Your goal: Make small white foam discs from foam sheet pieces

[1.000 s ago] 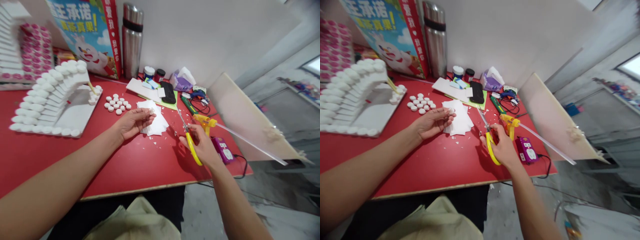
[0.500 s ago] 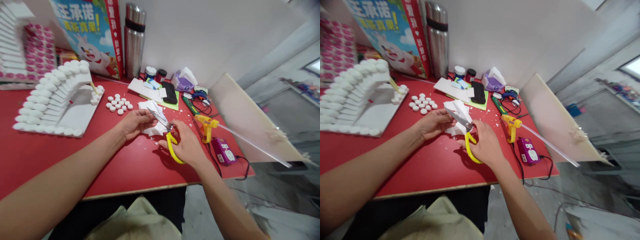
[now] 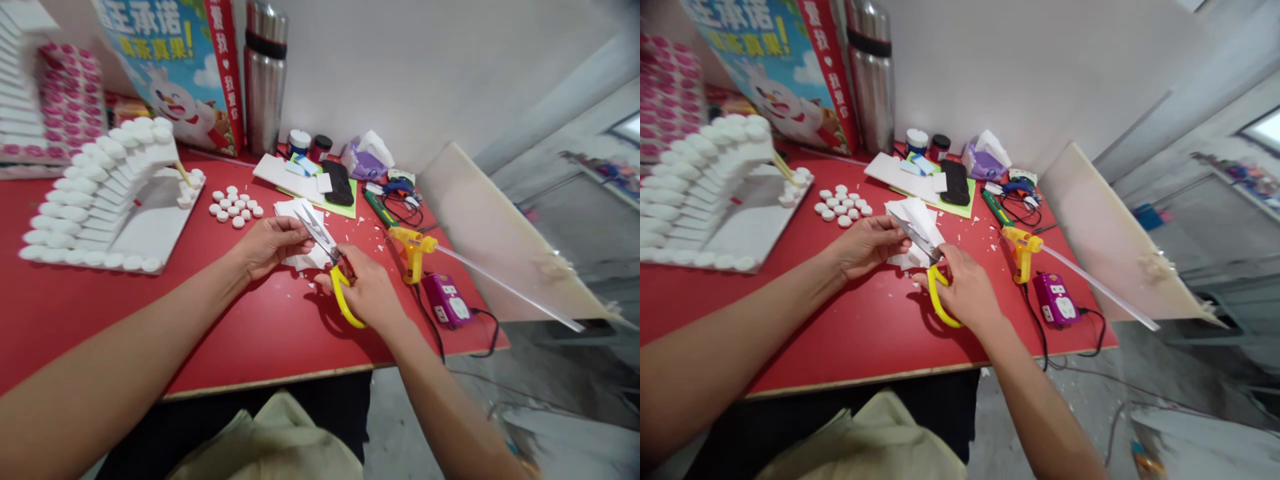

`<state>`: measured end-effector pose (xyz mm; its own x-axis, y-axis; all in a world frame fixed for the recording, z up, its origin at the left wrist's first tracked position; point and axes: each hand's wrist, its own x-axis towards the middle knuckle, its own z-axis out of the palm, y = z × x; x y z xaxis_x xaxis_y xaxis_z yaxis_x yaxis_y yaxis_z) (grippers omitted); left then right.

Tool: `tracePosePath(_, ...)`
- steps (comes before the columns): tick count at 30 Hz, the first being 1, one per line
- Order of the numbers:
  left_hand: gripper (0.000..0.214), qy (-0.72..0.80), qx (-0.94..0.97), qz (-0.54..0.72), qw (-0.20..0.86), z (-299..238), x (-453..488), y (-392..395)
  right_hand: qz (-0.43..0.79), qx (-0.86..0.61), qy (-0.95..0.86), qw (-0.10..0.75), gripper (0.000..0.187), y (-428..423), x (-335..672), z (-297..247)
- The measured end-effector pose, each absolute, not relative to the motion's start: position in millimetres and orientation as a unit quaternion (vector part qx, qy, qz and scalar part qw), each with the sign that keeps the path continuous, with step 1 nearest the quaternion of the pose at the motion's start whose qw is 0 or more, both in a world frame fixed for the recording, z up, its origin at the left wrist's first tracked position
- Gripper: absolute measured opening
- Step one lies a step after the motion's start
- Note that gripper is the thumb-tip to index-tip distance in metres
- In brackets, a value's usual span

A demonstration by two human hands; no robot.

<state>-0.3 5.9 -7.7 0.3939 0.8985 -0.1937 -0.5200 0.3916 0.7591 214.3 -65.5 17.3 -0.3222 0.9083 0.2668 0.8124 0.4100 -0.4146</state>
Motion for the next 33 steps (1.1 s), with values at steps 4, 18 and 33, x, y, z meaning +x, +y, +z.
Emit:
tracePosePath(4, 0.023, 0.310, 0.293, 0.457, 0.780, -5.7, 0.1, 5.0, 0.107, -0.532, -0.801, 0.252, 0.040, -66.0, 213.2, 13.5)
tracePosePath(18, 0.018, 0.283, 0.280, 0.455, 0.796, -2.0, -1.7, 2.9, 0.046, -0.727, -0.661, 0.181, 0.055, -59.1, 242.9, 21.3)
tracePosePath(33, 0.024, 0.314, 0.552, 0.512, 0.578, -5.0, 4.7, -4.8, 0.076, -0.625, -0.727, 0.275, 0.026, -57.7, 229.9, 49.0)
